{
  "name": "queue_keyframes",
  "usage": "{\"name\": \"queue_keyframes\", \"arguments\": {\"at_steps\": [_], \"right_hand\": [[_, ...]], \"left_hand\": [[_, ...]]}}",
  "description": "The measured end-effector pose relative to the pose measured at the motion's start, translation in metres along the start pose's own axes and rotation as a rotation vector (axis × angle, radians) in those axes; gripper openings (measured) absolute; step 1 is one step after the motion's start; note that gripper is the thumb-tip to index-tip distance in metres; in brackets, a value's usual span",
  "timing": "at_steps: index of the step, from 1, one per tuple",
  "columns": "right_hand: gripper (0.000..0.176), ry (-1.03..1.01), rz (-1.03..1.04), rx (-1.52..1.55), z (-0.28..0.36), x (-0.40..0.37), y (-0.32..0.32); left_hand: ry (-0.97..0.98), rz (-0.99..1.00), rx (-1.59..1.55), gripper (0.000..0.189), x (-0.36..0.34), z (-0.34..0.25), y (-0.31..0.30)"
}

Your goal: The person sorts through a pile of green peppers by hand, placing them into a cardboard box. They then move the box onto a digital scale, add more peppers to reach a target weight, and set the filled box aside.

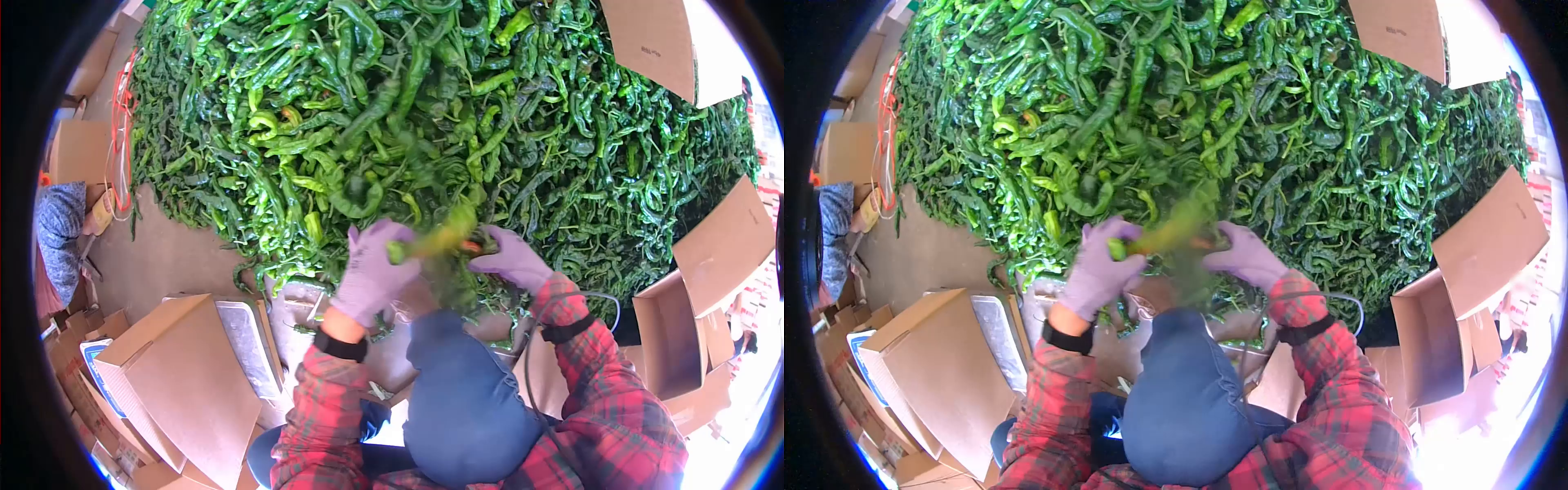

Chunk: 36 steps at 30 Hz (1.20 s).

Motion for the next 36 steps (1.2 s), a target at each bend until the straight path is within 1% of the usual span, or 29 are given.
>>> {"name": "queue_keyframes", "arguments": {"at_steps": [1,2,3,4,5,7,8,9,11,13,14,17,18,21,23,25,26,27,29,30,32,33,34,35,36], "right_hand": [[0.065,0.07,-0.013,0.125,0.013,-0.015,-0.016],[0.069,0.099,0.031,0.432,0.008,-0.025,-0.027],[0.065,0.072,-0.026,0.55,0.02,-0.037,-0.04],[0.066,0.051,-0.113,0.716,0.014,-0.045,-0.045],[0.067,0.027,-0.198,0.882,0.009,-0.052,-0.047],[0.067,-0.122,-0.141,0.975,0.043,-0.05,-0.038],[0.067,-0.2,-0.108,1.018,0.061,-0.042,-0.028],[0.068,-0.251,-0.101,0.855,0.066,-0.03,-0.011],[0.067,-0.156,-0.159,0.627,0.098,-0.021,0.0],[0.065,-0.147,-0.07,0.576,0.089,-0.022,0.007],[0.063,-0.144,-0.03,0.547,0.085,-0.022,0.009],[0.07,-0.08,0.08,0.371,0.075,-0.045,0.006],[0.069,-0.111,0.041,0.397,0.066,-0.051,0.009],[0.063,0.062,0.074,0.964,0.046,-0.063,-0.002],[0.057,-0.303,-0.045,0.765,0.004,-0.062,-0.006],[0.06,0.04,-0.269,1.248,0.012,-0.08,-0.015],[0.073,-0.169,-0.299,1.162,0.026,-0.093,-0.02],[0.086,-0.216,-0.27,1.133,0.028,-0.099,-0.025],[0.088,-0.235,-0.237,1.13,0.034,-0.097,-0.028],[0.09,-0.287,-0.261,1.156,0.043,-0.094,-0.024],[0.091,-0.226,-0.207,1.043,0.049,-0.095,-0.014],[0.092,-0.213,-0.177,0.979,0.056,-0.09,-0.01],[0.09,-0.266,-0.208,0.956,0.048,-0.083,0.002],[0.087,-0.313,-0.234,0.838,0.043,-0.079,0.008],[0.083,-0.356,-0.266,0.72,0.04,-0.075,0.015]], "left_hand": [[-0.008,-0.031,-0.201,0.03,-0.001,-0.007,-0.01],[-0.093,-0.006,-0.454,0.031,0.002,-0.009,-0.018],[-0.183,0.024,-0.702,0.033,0.005,-0.013,-0.024],[-0.143,0.002,-0.892,0.035,0.006,-0.022,-0.029],[-0.129,-0.028,-0.863,0.037,0.008,-0.029,-0.028],[-0.076,-0.047,-0.402,0.035,0.006,-0.046,-0.017],[0.403,-0.228,0.061,0.038,0.011,-0.04,0.004],[0.406,-0.043,0.281,0.03,0.011,-0.049,0.02],[0.209,0.255,0.277,0.037,-0.002,-0.062,0.039],[0.349,0.068,0.334,0.036,-0.014,-0.052,0.055],[0.422,-0.029,0.361,0.037,-0.017,-0.058,0.054],[0.329,0.253,0.533,0.039,-0.027,-0.084,0.059],[0.423,0.129,0.515,0.041,-0.028,-0.087,0.064],[0.451,0.263,0.707,0.042,-0.036,-0.102,0.062],[0.375,0.327,0.564,0.049,-0.051,-0.107,0.051],[0.284,0.387,0.421,0.056,-0.062,-0.106,0.032],[0.102,0.679,0.296,0.063,-0.065,-0.106,0.017],[0.03,0.655,0.101,0.062,-0.07,-0.082,0.015],[-0.236,0.42,0.289,0.056,-0.059,-0.048,0.018],[-0.043,0.187,0.534,0.05,-0.059,-0.021,0.029],[0.366,-0.323,0.994,0.043,-0.054,0.04,0.06],[0.245,-0.182,1.009,0.05,-0.048,0.065,0.072],[0.21,-0.159,1.012,0.048,-0.047,0.069,0.068],[0.174,-0.135,1.007,0.047,-0.041,0.068,0.066],[0.152,-0.054,1.094,0.045,-0.034,0.054,0.058]]}}
Point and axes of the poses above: each hand's wrist, its own x-axis towards the middle knuckle, its own y-axis out of the palm, z = x × y, the point moved 1 cm from there along x, towards the middle knuckle, and after that the axes turned 7 degrees about -y, right-handed, at the moved point
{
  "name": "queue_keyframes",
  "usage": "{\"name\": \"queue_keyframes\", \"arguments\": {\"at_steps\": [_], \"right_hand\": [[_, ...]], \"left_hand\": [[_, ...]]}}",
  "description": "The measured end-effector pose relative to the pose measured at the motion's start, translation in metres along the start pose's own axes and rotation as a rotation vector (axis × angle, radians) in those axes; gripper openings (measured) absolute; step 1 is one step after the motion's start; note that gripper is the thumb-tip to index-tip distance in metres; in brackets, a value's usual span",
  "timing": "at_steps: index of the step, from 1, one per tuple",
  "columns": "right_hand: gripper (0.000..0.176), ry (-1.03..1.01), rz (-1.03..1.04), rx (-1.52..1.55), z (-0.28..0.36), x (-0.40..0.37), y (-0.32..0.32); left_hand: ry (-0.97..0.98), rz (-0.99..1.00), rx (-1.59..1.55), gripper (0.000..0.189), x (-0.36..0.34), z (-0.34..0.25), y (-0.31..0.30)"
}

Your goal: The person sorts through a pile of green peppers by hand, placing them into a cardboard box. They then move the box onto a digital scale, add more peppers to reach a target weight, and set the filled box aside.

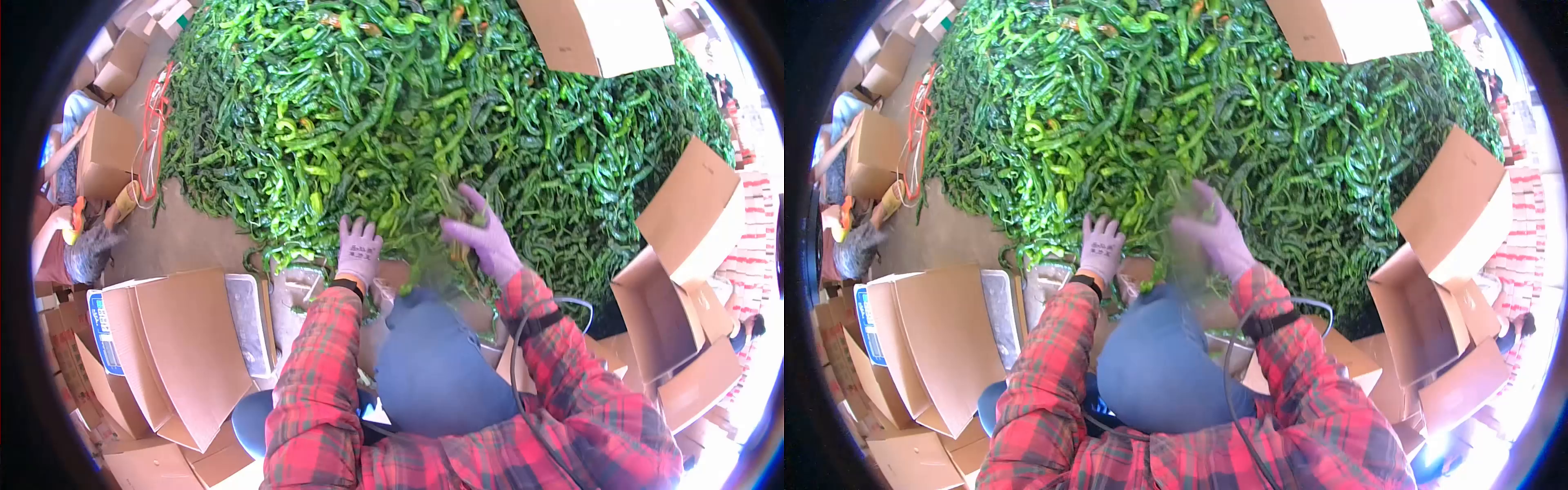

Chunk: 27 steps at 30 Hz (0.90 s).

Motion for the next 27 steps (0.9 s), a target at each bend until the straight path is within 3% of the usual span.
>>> {"name": "queue_keyframes", "arguments": {"at_steps": [1,4,5,7,8,10,12,13,14,15,16,17,19,22,25,27], "right_hand": [[0.081,-0.037,0.009,-0.03,-0.007,-0.001,0.0],[0.077,0.112,-0.318,0.12,-0.017,-0.002,0.009],[0.077,0.101,-0.343,0.192,-0.026,0.001,0.014],[0.077,0.076,-0.394,0.334,-0.052,0.013,0.026],[0.078,0.035,-0.351,0.337,-0.067,0.021,0.034],[0.08,0.183,-0.31,0.27,-0.057,0.038,0.029],[0.082,0.299,-0.278,0.311,-0.041,0.049,0.024],[0.072,0.267,-0.279,0.34,-0.035,0.049,0.028],[0.06,0.278,-0.183,0.321,-0.034,0.051,0.022],[0.049,0.283,-0.09,0.303,-0.033,0.051,0.016],[0.046,0.32,-0.106,0.397,-0.034,0.051,0.016],[0.044,0.354,-0.12,0.489,-0.035,0.051,0.016],[0.042,0.396,-0.142,0.545,-0.041,0.052,0.014],[0.04,0.393,-0.166,0.433,-0.056,0.046,0.012],[0.04,0.477,-0.187,0.533,-0.05,0.034,0.022],[0.04,0.482,-0.127,0.33,-0.055,0.034,0.023]], "left_hand": [[0.022,-0.1,-0.087,0.033,0.003,0.004,-0.004],[-0.171,-0.158,-0.802,0.016,0.014,0.008,-0.025],[-0.244,-0.172,-1.023,0.013,0.016,0.003,-0.055],[0.061,0.06,-0.659,0.016,0.022,-0.022,-0.098],[0.121,-0.066,-0.649,0.016,0.021,-0.034,-0.098],[0.247,-0.21,-0.661,0.018,0.017,-0.03,-0.1],[0.377,-0.005,-1.054,0.019,0.027,-0.001,-0.115],[0.438,0.103,-1.254,0.019,0.036,0.015,-0.116],[0.412,-0.223,-0.877,0.02,0.059,0.043,-0.113],[0.376,-0.528,-0.481,0.023,0.086,0.075,-0.111],[-0.216,-0.45,-1.063,0.021,0.104,0.106,-0.106],[-0.573,-0.659,-1.167,0.025,0.128,0.13,-0.104],[-0.644,-0.703,-0.697,0.033,0.184,0.175,-0.049],[-0.875,-0.297,-0.446,0.053,0.203,0.131,-0.074],[-0.778,0.008,-0.498,0.06,0.196,0.126,-0.093],[-0.798,0.057,-0.585,0.064,0.196,0.137,-0.089]]}}
Point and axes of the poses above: each hand's wrist, its own x-axis towards the middle knuckle, its own y-axis out of the palm, z = x × y, the point moved 1 cm from there along x, towards the middle knuckle, and after that the axes turned 7 degrees about -y, right-handed, at the moved point
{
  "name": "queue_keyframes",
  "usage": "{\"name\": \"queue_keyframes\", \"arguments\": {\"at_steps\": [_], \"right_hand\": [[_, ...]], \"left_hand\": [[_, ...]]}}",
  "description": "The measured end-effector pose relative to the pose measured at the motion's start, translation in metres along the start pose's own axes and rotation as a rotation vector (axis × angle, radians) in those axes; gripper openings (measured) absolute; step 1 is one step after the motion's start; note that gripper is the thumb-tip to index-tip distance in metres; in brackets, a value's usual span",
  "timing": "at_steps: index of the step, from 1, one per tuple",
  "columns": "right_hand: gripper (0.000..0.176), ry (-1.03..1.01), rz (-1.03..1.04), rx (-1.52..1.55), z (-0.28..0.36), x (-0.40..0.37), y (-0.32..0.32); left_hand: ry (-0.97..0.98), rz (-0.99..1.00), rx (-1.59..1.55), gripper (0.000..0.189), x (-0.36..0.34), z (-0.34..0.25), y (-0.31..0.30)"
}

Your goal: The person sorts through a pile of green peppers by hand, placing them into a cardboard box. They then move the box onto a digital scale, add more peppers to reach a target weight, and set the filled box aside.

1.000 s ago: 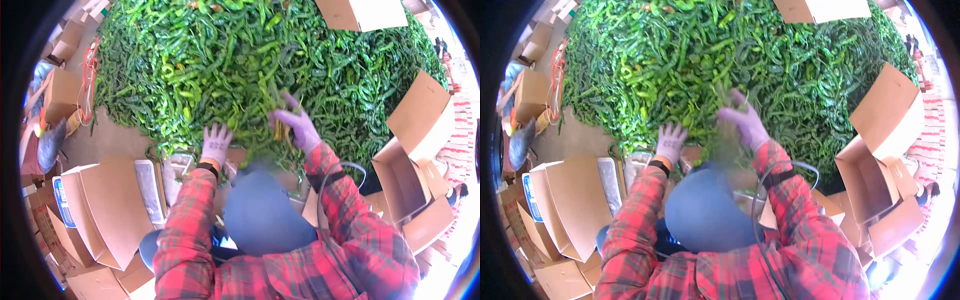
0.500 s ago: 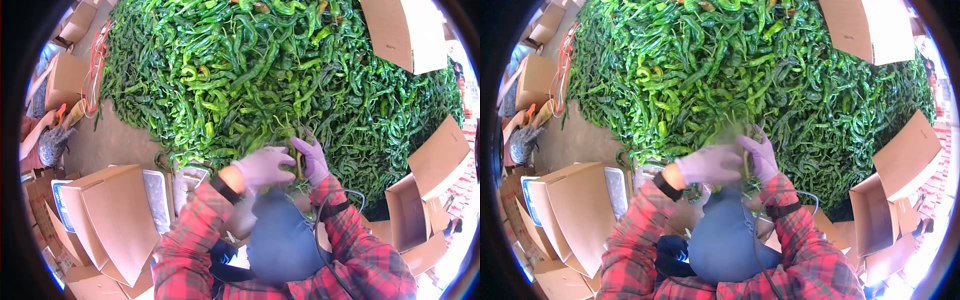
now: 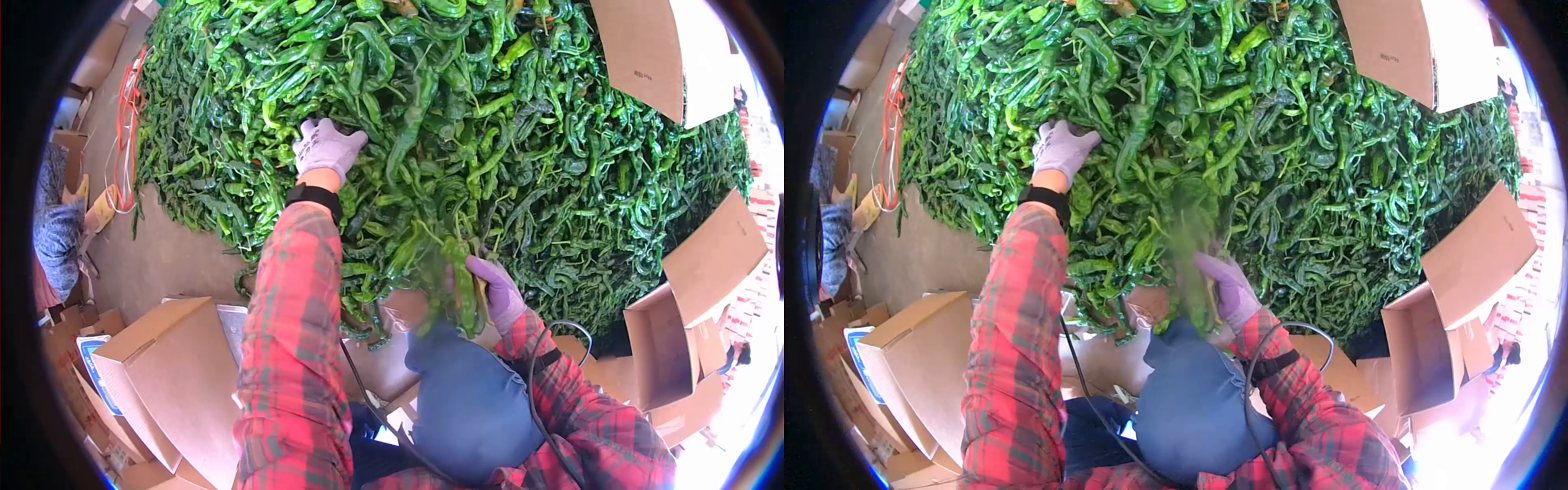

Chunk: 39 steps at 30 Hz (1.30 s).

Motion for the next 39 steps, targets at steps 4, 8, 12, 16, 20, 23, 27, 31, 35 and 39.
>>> {"name": "queue_keyframes", "arguments": {"at_steps": [4,8,12,16,20,23,27,31,35,39], "right_hand": [[0.044,0.044,0.062,0.154,0.01,-0.01,0.006],[0.048,0.03,0.111,0.101,0.012,-0.021,0.004],[0.05,-0.142,0.044,0.103,0.025,-0.043,0.013],[0.051,-0.338,-0.036,0.033,0.054,-0.07,-0.021],[0.05,-0.564,-0.08,-0.063,0.109,-0.141,-0.036],[0.046,-0.576,-0.085,0.044,0.13,-0.239,-0.081],[0.045,-0.787,-0.169,0.172,0.136,-0.345,-0.119],[0.048,-0.882,-0.444,0.168,0.097,-0.439,-0.199],[0.065,-0.714,-0.287,-0.077,0.039,-0.521,-0.261],[0.075,-0.129,-0.214,-0.751,0.01,-0.531,-0.292]], "left_hand": [[0.205,0.033,0.144,0.06,0.032,0.007,0.018],[0.142,-0.104,-0.129,0.047,-0.015,0.002,0.022],[0.282,-0.273,-0.496,0.045,-0.07,0.031,0.043],[0.45,-0.709,-0.378,0.021,-0.129,0.049,-0.016],[0.405,-0.619,-0.311,0.023,-0.182,0.044,-0.112],[0.671,-0.04,-0.752,0.035,-0.309,-0.023,-0.153],[1.218,0.268,-0.373,0.034,-0.475,-0.107,-0.099],[1.247,0.672,-0.306,0.042,-0.599,-0.128,-0.012],[1.267,0.885,0.028,0.051,-0.679,-0.101,0.048],[1.404,0.851,0.41,0.052,-0.661,-0.102,0.017]]}}
Point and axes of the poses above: each hand's wrist, its own x-axis towards the middle knuckle, its own y-axis out of the palm, z = x × y, the point moved 1 cm from there along x, towards the middle knuckle, and after that the axes turned 7 degrees about -y, right-handed, at the moved point
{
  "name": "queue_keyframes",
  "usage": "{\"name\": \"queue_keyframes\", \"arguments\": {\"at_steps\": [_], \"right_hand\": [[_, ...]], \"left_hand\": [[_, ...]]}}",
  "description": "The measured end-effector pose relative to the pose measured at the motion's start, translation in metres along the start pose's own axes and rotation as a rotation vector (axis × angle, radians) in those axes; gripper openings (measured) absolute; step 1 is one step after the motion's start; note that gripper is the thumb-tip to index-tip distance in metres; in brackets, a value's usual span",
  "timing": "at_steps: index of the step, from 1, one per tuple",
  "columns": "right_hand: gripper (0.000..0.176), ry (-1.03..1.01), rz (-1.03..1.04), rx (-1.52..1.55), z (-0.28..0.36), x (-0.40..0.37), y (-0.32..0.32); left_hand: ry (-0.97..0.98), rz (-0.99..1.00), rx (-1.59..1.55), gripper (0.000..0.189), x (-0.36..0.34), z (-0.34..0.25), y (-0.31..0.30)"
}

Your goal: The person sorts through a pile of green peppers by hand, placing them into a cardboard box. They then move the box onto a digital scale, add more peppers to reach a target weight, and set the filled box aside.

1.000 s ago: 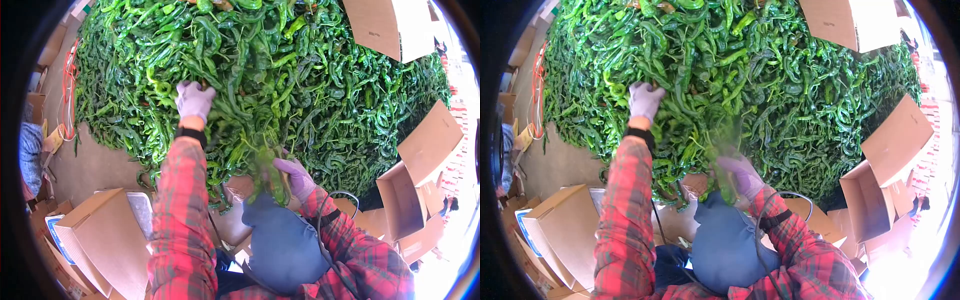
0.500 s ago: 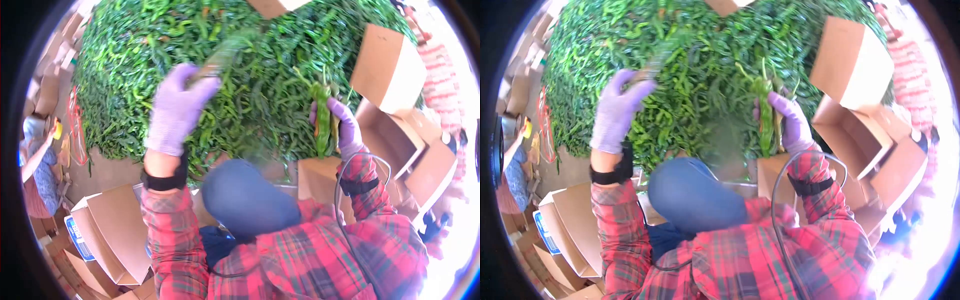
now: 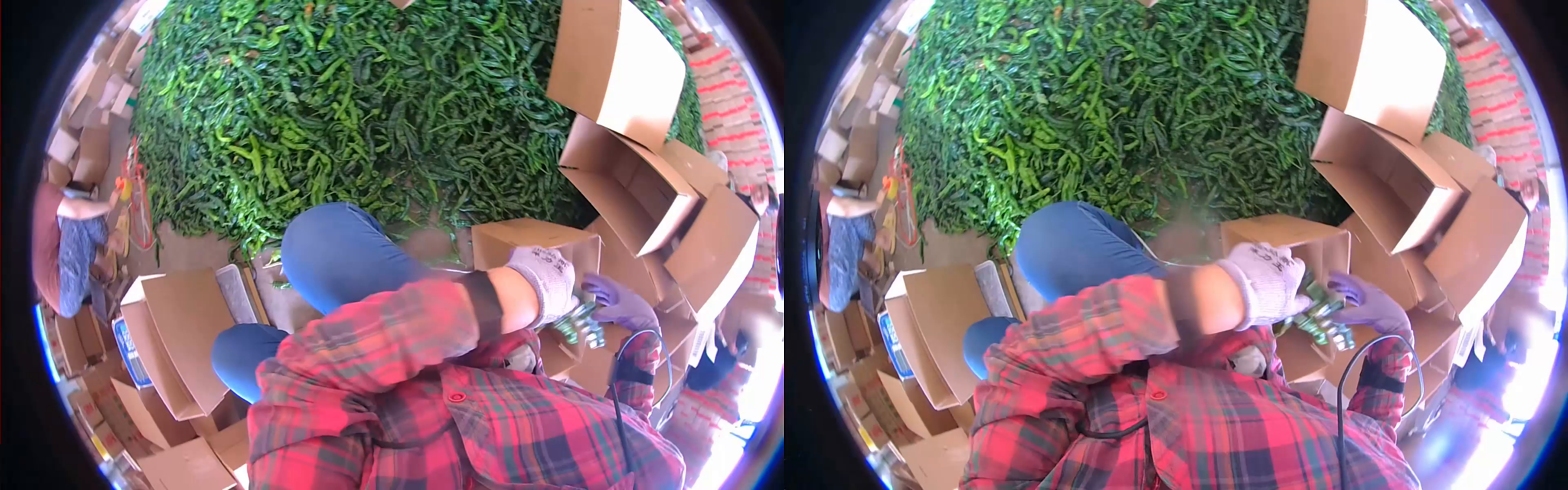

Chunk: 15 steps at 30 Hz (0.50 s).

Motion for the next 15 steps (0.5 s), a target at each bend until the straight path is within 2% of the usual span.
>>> {"name": "queue_keyframes", "arguments": {"at_steps": [1,2,3,4,6,7,8,9,10,11,12,14,15], "right_hand": [[0.069,0.042,-0.028,-0.195,0.001,0.015,0.0],[0.064,0.082,-0.059,-0.388,0.002,0.034,-0.001],[0.059,0.122,-0.095,-0.579,0.007,0.054,0.0],[0.048,0.031,-0.166,-0.752,0.049,0.072,0.013],[0.048,-0.207,-0.143,-0.45,0.118,0.123,0.037],[0.048,-0.29,-0.119,-0.321,0.151,0.152,0.057],[0.047,-0.365,-0.091,-0.191,0.181,0.182,0.08],[0.047,-0.416,-0.024,-0.206,0.207,0.216,0.102],[0.05,-0.565,0.033,-0.179,0.218,0.258,0.129],[0.056,-0.563,0.224,-0.133,0.233,0.301,0.158],[0.06,-0.497,0.379,-0.015,0.254,0.338,0.195],[0.073,-0.618,0.351,-0.216,0.264,0.443,0.265],[0.077,-0.654,0.31,-0.306,0.266,0.495,0.298]], "left_hand": [[-0.036,-0.02,-0.012,0.05,-0.012,0.003,-0.02],[0.014,-0.288,0.015,0.048,-0.03,0.015,-0.032],[0.059,-0.466,-0.021,0.046,-0.042,0.033,-0.048],[0.065,-0.6,-0.07,0.045,-0.061,0.051,-0.07],[0.108,-0.909,-0.074,0.045,-0.095,0.108,-0.107],[-0.112,-0.875,-0.271,0.042,-0.124,0.135,-0.126],[-0.15,-0.957,-0.706,0.039,-0.145,0.168,-0.129],[-0.203,-1.138,-0.744,0.04,-0.161,0.222,-0.127],[-0.245,-1.312,-0.88,0.046,-0.173,0.276,-0.114],[-0.445,-1.406,-0.9,0.049,-0.185,0.334,-0.094],[-0.556,-1.518,-0.981,0.044,-0.189,0.36,-0.077],[-0.568,-1.481,-1.025,0.051,-0.192,0.436,-0.033],[-0.754,-1.397,-0.993,0.057,-0.191,0.445,-0.032]]}}
Point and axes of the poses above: each hand's wrist, its own x-axis towards the middle knuckle, its own y-axis out of the palm, z = x × y, the point moved 1 cm from there along x, towards the middle knuckle, and after that the axes turned 7 degrees about -y, right-handed, at the moved point
